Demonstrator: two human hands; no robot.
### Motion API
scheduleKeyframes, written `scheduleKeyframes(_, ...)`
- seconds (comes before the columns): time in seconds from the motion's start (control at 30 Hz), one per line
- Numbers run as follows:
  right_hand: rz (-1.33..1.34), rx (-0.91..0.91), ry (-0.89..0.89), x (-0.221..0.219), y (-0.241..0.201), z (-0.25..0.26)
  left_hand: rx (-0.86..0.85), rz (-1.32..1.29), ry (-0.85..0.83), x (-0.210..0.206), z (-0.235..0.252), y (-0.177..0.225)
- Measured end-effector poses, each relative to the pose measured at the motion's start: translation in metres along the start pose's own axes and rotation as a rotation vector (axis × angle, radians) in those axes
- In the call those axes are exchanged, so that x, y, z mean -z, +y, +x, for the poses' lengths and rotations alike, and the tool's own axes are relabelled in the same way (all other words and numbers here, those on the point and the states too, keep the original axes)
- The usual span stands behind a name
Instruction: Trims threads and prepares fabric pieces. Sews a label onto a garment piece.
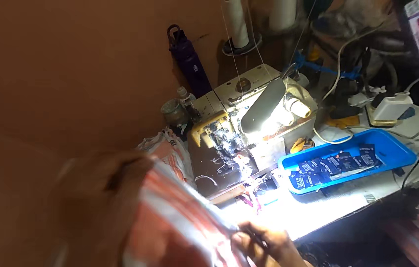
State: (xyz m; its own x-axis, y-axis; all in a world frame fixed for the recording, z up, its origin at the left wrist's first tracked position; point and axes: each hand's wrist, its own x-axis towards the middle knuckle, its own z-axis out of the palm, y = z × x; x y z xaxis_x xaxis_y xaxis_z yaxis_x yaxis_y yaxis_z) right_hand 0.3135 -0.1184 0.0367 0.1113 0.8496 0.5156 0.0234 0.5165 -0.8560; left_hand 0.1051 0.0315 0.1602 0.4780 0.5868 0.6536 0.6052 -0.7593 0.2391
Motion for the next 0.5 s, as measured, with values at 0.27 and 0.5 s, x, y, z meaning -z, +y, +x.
scheduleKeyframes(0.27,0.094,-0.491,0.126,0.012,0.027,-0.027,0.486,-0.102,-0.302,-0.115,0.019,-0.001)
scheduleKeyframes(0.5,0.126,-0.452,0.154,0.019,0.039,-0.012,0.693,-0.127,-0.232,-0.139,0.041,0.016)
